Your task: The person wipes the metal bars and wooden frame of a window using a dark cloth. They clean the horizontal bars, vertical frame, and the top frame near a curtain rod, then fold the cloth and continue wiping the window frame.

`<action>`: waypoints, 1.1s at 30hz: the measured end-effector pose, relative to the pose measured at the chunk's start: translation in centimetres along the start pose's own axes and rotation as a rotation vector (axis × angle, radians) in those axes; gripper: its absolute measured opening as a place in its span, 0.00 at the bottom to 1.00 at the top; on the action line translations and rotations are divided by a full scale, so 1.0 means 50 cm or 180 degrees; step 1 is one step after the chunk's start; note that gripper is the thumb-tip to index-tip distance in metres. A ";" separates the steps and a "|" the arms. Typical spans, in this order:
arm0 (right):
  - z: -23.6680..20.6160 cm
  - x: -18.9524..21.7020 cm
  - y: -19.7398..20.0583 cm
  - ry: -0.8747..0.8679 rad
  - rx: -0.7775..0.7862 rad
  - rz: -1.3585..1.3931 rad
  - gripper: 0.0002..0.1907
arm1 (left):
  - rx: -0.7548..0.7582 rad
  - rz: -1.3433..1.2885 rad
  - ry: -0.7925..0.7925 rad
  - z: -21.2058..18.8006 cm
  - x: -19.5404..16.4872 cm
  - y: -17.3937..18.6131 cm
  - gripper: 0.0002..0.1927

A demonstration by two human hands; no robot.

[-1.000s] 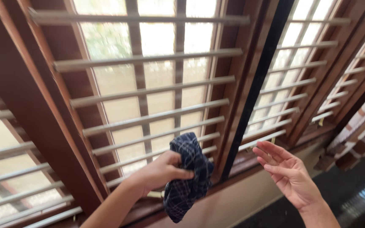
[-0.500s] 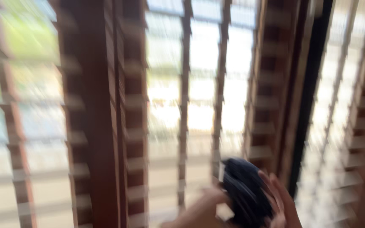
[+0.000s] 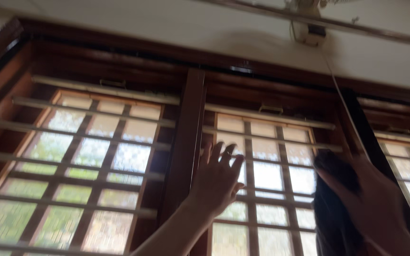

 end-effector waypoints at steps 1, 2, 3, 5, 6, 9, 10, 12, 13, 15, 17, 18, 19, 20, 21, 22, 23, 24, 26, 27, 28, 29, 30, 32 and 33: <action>0.066 0.063 -0.009 0.0715 -0.0259 -0.0116 0.25 | -0.0156 0.0307 -0.0013 0.039 0.012 -0.003 0.37; 0.126 0.102 -0.022 0.1160 -0.0404 -0.0170 0.23 | -0.0022 0.0521 0.0061 0.078 0.029 -0.024 0.38; 0.178 0.137 -0.036 0.1606 -0.0528 -0.0237 0.22 | 0.0117 0.0722 0.0149 0.114 0.047 -0.044 0.40; 0.274 0.177 -0.086 0.2068 -0.0601 -0.0592 0.23 | 0.0591 0.0880 0.0388 0.150 0.080 -0.095 0.45; 0.320 0.178 -0.120 0.2025 -0.0432 -0.0485 0.22 | 0.0917 0.0841 0.0519 0.156 0.094 -0.125 0.46; 0.408 0.181 -0.253 0.1932 0.0297 -0.0242 0.18 | 0.1209 0.0810 0.0590 0.160 0.109 -0.167 0.47; 0.419 0.162 -0.305 0.1708 0.0573 -0.0473 0.18 | 0.1207 0.0833 0.0546 0.161 0.110 -0.171 0.47; 0.436 0.119 -0.397 0.1263 0.1098 -0.0909 0.18 | 0.1391 0.0906 0.0557 0.157 0.114 -0.183 0.48; 0.440 0.129 -0.406 0.1880 0.1000 -0.1177 0.16 | 0.1496 0.0948 0.0570 0.154 0.116 -0.188 0.48; 0.417 0.130 -0.404 0.3094 0.0795 -0.1705 0.14 | 0.1506 0.0972 0.0537 0.151 0.115 -0.185 0.47; 0.465 0.040 -0.400 0.1413 0.1327 -0.0488 0.20 | 0.1495 0.0963 0.0508 0.151 0.107 -0.182 0.47; 0.472 -0.003 -0.398 0.0558 0.1549 0.0108 0.24 | 0.1478 0.0955 0.0502 0.153 0.104 -0.179 0.47; 0.476 0.026 -0.395 0.0912 0.1480 -0.0251 0.23 | 0.1471 0.0949 0.0508 0.153 0.106 -0.176 0.47; 0.475 0.066 -0.400 0.1274 0.1420 -0.0606 0.21 | 0.1461 0.0933 0.0521 0.150 0.108 -0.174 0.47; 0.468 0.100 -0.399 0.1630 0.1356 -0.0961 0.21 | 0.1455 0.0917 0.0531 0.149 0.108 -0.174 0.47; 0.468 0.089 -0.402 0.1229 0.1610 -0.1254 0.21 | 0.1446 0.0904 0.0521 0.148 0.104 -0.173 0.47; 0.473 0.086 -0.407 0.0818 0.1841 -0.1540 0.22 | 0.1457 0.0844 0.0527 0.147 0.103 -0.172 0.47; 0.479 0.086 -0.407 0.0416 0.2053 -0.1818 0.24 | 0.1457 0.0787 0.0550 0.146 0.104 -0.169 0.47; 0.488 0.146 -0.419 0.0694 0.1928 -0.2240 0.25 | 0.1459 0.0648 0.0608 0.146 0.107 -0.164 0.47; 0.487 0.172 -0.427 0.0835 0.1866 -0.2444 0.26 | 0.1459 0.0569 0.0648 0.147 0.110 -0.161 0.47; 0.484 0.185 -0.425 0.0818 0.1712 -0.2383 0.25 | 0.1455 0.0495 0.0686 0.151 0.113 -0.158 0.47; 0.476 0.194 -0.422 0.0794 0.1558 -0.2320 0.23 | 0.1458 0.0473 0.0689 0.155 0.112 -0.155 0.46; 0.471 0.204 -0.420 0.0771 0.1407 -0.2242 0.21 | 0.1470 0.0464 0.0701 0.157 0.111 -0.152 0.46; 0.450 0.206 -0.419 0.0491 0.1189 -0.1954 0.17 | 0.1514 0.0507 0.0689 0.158 0.110 -0.149 0.45; 0.442 0.213 -0.428 0.0369 0.1093 -0.1813 0.15 | 0.1543 0.0559 0.0671 0.161 0.110 -0.148 0.44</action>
Point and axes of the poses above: each hand's wrist, its own z-axis towards the middle knuckle, its own y-axis out of the back of the hand, x = y × z, the point moved 9 cm from there along z, towards the middle knuckle, and after that the axes turned 8 degrees about y, right-handed, at the moved point
